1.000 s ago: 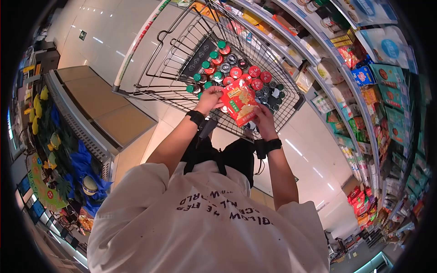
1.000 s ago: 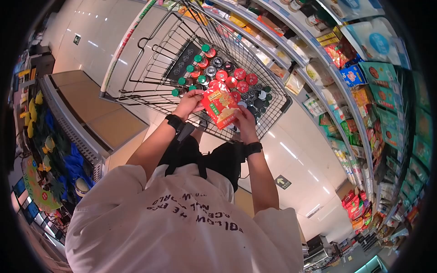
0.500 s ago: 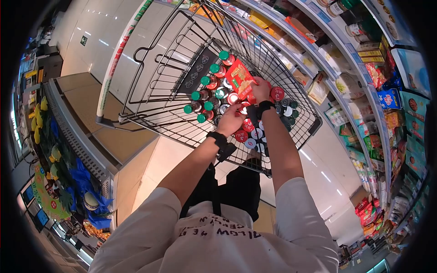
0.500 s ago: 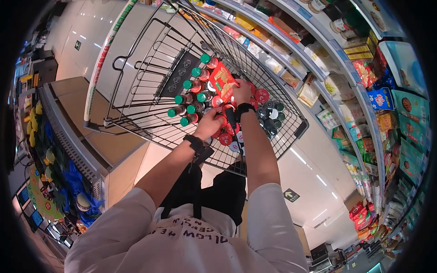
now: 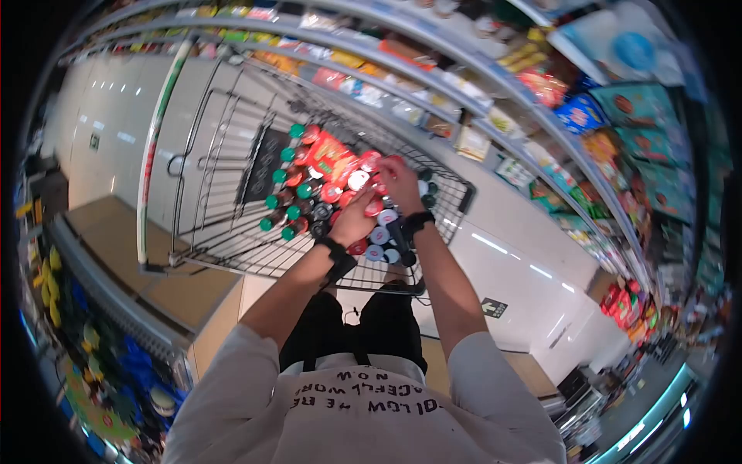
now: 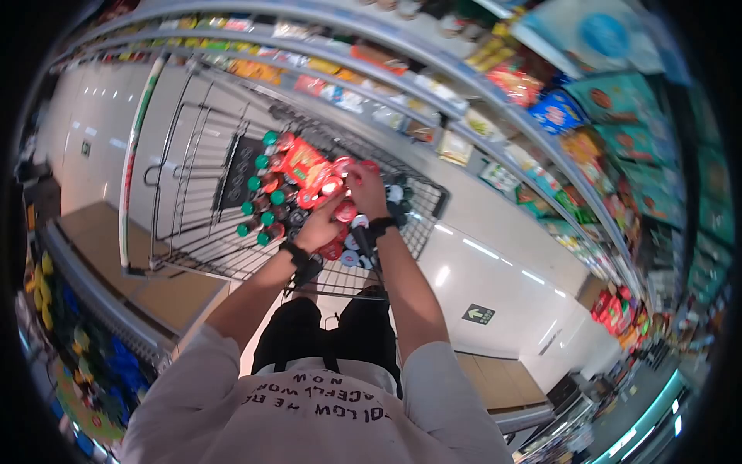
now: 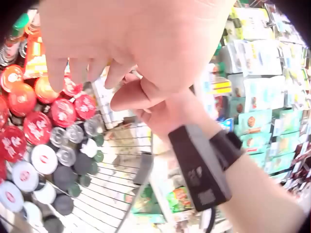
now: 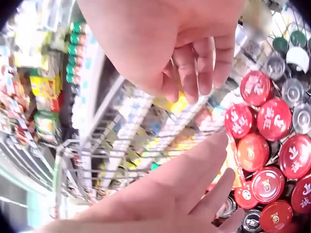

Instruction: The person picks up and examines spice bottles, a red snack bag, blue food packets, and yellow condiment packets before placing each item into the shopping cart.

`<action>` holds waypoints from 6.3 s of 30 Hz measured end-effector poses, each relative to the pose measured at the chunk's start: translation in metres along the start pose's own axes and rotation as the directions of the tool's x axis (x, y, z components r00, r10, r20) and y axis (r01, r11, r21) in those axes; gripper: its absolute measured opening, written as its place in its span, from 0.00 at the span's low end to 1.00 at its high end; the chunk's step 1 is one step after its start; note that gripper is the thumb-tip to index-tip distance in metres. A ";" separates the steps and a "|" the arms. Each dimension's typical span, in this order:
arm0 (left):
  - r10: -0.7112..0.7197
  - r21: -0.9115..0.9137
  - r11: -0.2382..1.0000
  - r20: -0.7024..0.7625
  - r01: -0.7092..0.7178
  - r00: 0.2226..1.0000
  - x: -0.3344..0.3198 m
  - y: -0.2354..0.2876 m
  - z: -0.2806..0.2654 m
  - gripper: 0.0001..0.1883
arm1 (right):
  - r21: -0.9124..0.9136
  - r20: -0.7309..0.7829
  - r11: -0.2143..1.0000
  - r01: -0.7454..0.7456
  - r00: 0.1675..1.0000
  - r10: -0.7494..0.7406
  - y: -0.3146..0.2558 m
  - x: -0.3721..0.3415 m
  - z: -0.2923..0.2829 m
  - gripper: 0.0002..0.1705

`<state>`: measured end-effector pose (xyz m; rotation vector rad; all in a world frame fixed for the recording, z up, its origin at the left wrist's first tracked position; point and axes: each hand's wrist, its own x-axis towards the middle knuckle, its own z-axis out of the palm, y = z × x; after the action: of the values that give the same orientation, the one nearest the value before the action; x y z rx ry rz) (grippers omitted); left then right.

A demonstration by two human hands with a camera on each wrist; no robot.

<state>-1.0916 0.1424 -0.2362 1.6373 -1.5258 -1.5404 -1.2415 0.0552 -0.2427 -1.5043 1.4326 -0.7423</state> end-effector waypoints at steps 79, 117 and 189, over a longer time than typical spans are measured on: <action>0.146 -0.528 0.814 -0.220 -0.244 0.965 -0.316 0.188 -0.167 0.29 | 0.688 -0.014 0.724 -0.047 0.997 0.077 -0.314 -0.262 -0.080 0.21; 0.340 -0.978 0.059 0.209 0.201 0.917 -0.232 0.317 -0.017 0.50 | 0.938 0.346 0.075 -0.338 0.893 -0.287 -0.213 -0.257 -0.284 0.51; -0.088 -0.818 0.574 -0.088 -0.022 0.992 -0.228 0.310 0.021 0.14 | 0.851 0.458 0.287 -0.439 0.889 0.002 -0.183 -0.235 -0.303 0.22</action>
<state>-1.1893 0.2550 0.1194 1.1405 -0.5050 -1.7383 -1.4658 0.2095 0.0831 -0.3947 0.5862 -0.8238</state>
